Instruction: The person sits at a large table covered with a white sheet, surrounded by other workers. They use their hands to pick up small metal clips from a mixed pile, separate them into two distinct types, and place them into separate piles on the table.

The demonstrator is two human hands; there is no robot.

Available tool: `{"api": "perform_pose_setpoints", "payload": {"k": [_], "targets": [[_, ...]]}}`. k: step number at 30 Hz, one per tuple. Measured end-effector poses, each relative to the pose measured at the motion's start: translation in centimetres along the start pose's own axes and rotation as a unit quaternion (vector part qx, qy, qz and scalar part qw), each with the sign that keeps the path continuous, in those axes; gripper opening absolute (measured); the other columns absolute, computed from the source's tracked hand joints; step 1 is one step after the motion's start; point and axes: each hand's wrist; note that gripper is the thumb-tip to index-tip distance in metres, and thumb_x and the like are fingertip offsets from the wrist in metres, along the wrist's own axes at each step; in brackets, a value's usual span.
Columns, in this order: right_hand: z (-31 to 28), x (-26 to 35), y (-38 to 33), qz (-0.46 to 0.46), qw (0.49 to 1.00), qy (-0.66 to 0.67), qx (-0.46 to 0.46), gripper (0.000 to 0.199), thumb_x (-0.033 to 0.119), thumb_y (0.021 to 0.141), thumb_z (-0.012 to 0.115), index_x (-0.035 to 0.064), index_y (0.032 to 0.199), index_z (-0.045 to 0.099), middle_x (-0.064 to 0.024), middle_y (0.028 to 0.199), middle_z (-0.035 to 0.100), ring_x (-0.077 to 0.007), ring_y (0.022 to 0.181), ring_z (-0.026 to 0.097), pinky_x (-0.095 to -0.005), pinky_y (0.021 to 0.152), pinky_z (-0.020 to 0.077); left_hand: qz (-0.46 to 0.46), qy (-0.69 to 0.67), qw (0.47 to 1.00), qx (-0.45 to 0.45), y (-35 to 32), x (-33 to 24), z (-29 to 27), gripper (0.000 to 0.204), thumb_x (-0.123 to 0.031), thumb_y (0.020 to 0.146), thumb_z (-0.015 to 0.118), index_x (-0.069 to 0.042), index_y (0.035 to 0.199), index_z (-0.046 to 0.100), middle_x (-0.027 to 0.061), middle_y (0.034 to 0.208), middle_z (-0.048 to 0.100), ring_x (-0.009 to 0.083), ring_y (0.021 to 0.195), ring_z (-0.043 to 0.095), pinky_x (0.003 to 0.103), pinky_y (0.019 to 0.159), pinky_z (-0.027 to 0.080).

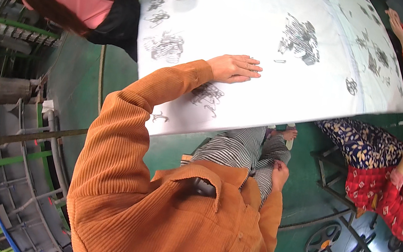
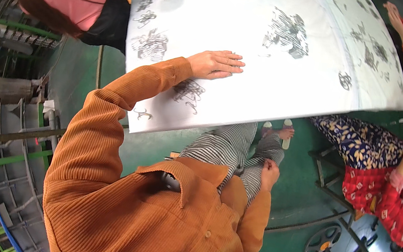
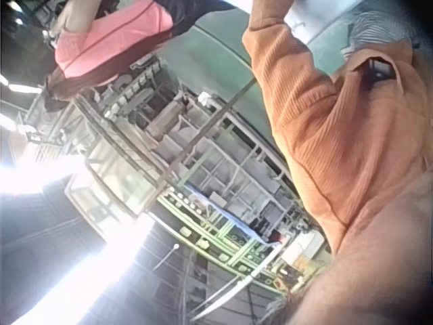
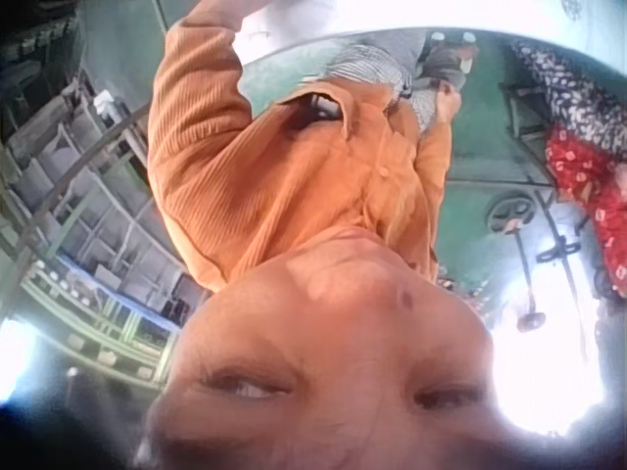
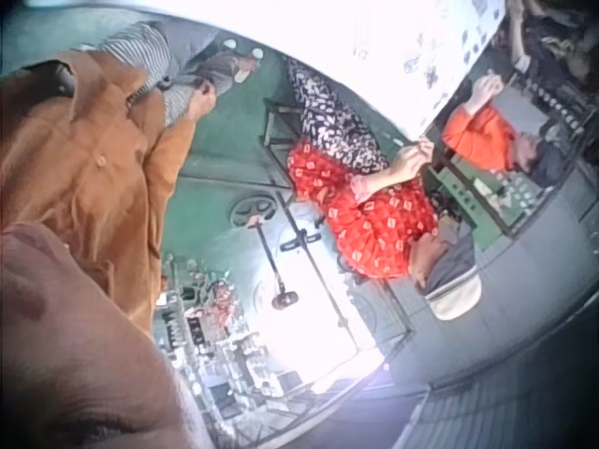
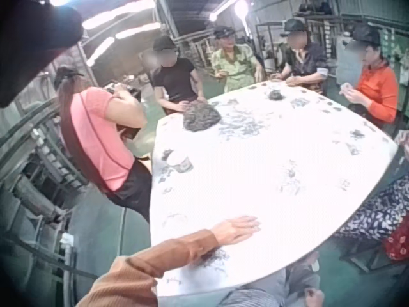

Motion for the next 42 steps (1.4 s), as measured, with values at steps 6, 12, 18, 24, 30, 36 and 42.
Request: {"api": "perform_pose_setpoints", "payload": {"k": [6, 12, 18, 24, 30, 36, 42], "targets": [[0.0, 1.3, 0.6, -0.007, 0.995, -0.097, 0.021, 0.018, 0.014, 0.084, 0.066, 0.0023, 0.096, 0.072, -0.0155, 0.081, 0.070, -0.0277, 0.074, 0.068, -0.0355, 0.069, 0.0509, -0.078, 0.000, 0.997, -0.022, -4.5, -2.8, -4.4, 0.032, -0.014, 0.092, 0.060, -0.017, 0.123, 0.065, 0.0034, 0.129, 0.062, 0.0233, 0.128, 0.051, 0.042, 0.109, 0.040], [0.0, 0.5, 1.6, -0.033, 0.991, -0.121, 0.041, 0.021, 0.018, 0.084, 0.065, 0.0035, 0.096, 0.072, -0.0184, 0.086, 0.070, -0.0329, 0.078, 0.068, -0.0395, 0.071, 0.0506, -0.233, -0.012, 0.961, -0.147, -7.1, -2.1, -4.6, 0.021, -0.013, 0.090, 0.061, -0.012, 0.109, 0.071, 0.0081, 0.114, 0.068, 0.0280, 0.108, 0.062, 0.036, 0.092, 0.052], [0.2, 0.5, 0.5, -0.019, 0.996, -0.090, 0.020, 0.018, 0.016, 0.085, 0.064, 0.0032, 0.094, 0.073, -0.0167, 0.080, 0.069, -0.0284, 0.072, 0.067, -0.0363, 0.068, 0.0497, -0.260, -0.081, 0.953, -0.134, -9.5, -7.0, -4.9, 0.018, -0.018, 0.085, 0.068, -0.008, 0.099, 0.074, 0.0094, 0.099, 0.069, 0.0267, 0.097, 0.063, 0.037, 0.084, 0.053], [-0.4, 0.6, 0.6, -0.038, 0.997, -0.071, -0.002, 0.018, 0.018, 0.086, 0.065, 0.0047, 0.094, 0.072, -0.0132, 0.076, 0.069, -0.0235, 0.067, 0.065, -0.0338, 0.066, 0.0490, -0.236, -0.015, 0.968, -0.089, -10.2, -13.3, -0.9, 0.038, -0.024, 0.085, 0.070, -0.013, 0.121, 0.066, 0.0102, 0.134, 0.057, 0.0317, 0.131, 0.046, 0.047, 0.110, 0.036], [-2.5, 3.2, 0.9, -0.064, 0.994, -0.069, -0.053, 0.014, 0.018, 0.086, 0.066, 0.0098, 0.095, 0.073, -0.0105, 0.074, 0.069, -0.0208, 0.065, 0.064, -0.0334, 0.065, 0.0495, -0.225, 0.071, 0.971, -0.039, -11.7, -14.3, -2.1, 0.031, -0.022, 0.087, 0.067, -0.014, 0.116, 0.068, 0.0063, 0.124, 0.064, 0.0283, 0.124, 0.053, 0.046, 0.108, 0.038], [-3.6, 7.7, 1.5, -0.107, 0.992, -0.015, -0.059, 0.014, 0.017, 0.086, 0.065, 0.0116, 0.096, 0.073, -0.0088, 0.073, 0.069, -0.0200, 0.065, 0.065, -0.0323, 0.064, 0.0496, -0.374, -0.044, 0.910, -0.174, -5.1, -8.2, 0.4, 0.073, -0.040, 0.086, 0.068, -0.013, 0.147, 0.037, 0.0217, 0.149, 0.037, 0.0396, 0.141, 0.028, 0.050, 0.114, 0.025], [-2.4, 10.3, 1.0, -0.108, 0.992, -0.045, -0.052, 0.014, 0.020, 0.086, 0.066, 0.0130, 0.096, 0.073, -0.0087, 0.071, 0.068, -0.0236, 0.065, 0.065, -0.0352, 0.062, 0.0486, -0.413, 0.077, 0.906, -0.046, 3.1, -5.6, 2.6, 0.084, -0.060, 0.083, 0.062, -0.021, 0.151, 0.030, 0.0173, 0.157, 0.021, 0.0415, 0.145, 0.011, 0.057, 0.116, 0.013]]}}
Point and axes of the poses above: each hand's wrist, its own y-axis towards the middle knuckle, its own z-axis out of the palm, x = y × z
